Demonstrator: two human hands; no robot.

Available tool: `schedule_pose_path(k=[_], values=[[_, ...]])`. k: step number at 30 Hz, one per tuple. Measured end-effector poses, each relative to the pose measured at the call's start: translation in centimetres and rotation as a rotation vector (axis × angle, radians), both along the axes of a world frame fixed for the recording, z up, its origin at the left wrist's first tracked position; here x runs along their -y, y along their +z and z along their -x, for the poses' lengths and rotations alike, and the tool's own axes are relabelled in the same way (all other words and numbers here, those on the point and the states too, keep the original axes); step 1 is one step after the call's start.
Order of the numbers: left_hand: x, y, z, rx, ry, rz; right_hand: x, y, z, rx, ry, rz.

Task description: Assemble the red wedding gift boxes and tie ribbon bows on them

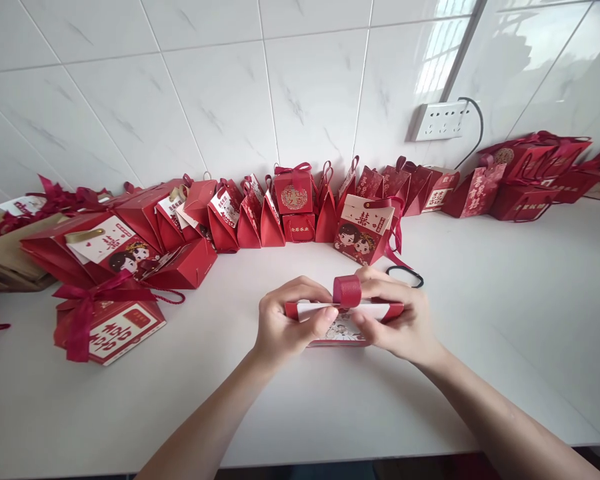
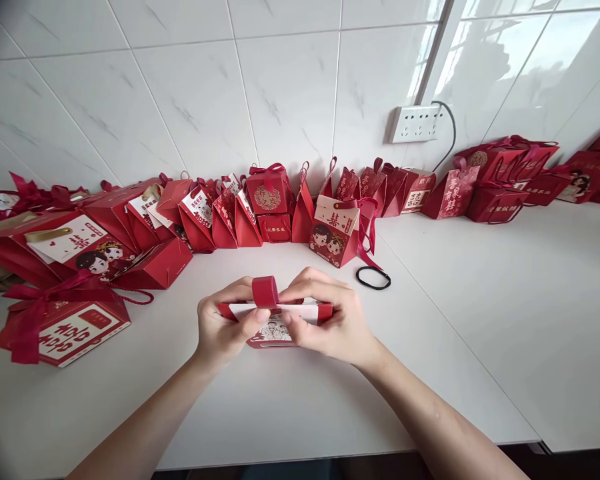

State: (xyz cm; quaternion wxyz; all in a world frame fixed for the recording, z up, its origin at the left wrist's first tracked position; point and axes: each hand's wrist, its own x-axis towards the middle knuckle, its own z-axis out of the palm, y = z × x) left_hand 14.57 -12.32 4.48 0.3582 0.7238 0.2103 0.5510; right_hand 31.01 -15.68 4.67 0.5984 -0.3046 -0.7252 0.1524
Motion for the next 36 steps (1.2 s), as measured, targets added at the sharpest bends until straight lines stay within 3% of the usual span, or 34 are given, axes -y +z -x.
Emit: schedule_pose_path(k=[10, 23, 36], values=[[-0.11, 0.26, 0.15, -0.04, -0.049, 0.073, 0.0, -0.28, -0.13, -0.01, -0.029, 0.092], [0.03, 0.26, -0.15, -0.054, 0.002, 0.025, -0.07, -0.2, -0.05, -0.064, -0.033, 0.12], [-0.22, -0.16, -0.23, 0.004, -0.052, -0.01, -0.16, -0.14, -0.07, -0.087, -0.015, 0.099]])
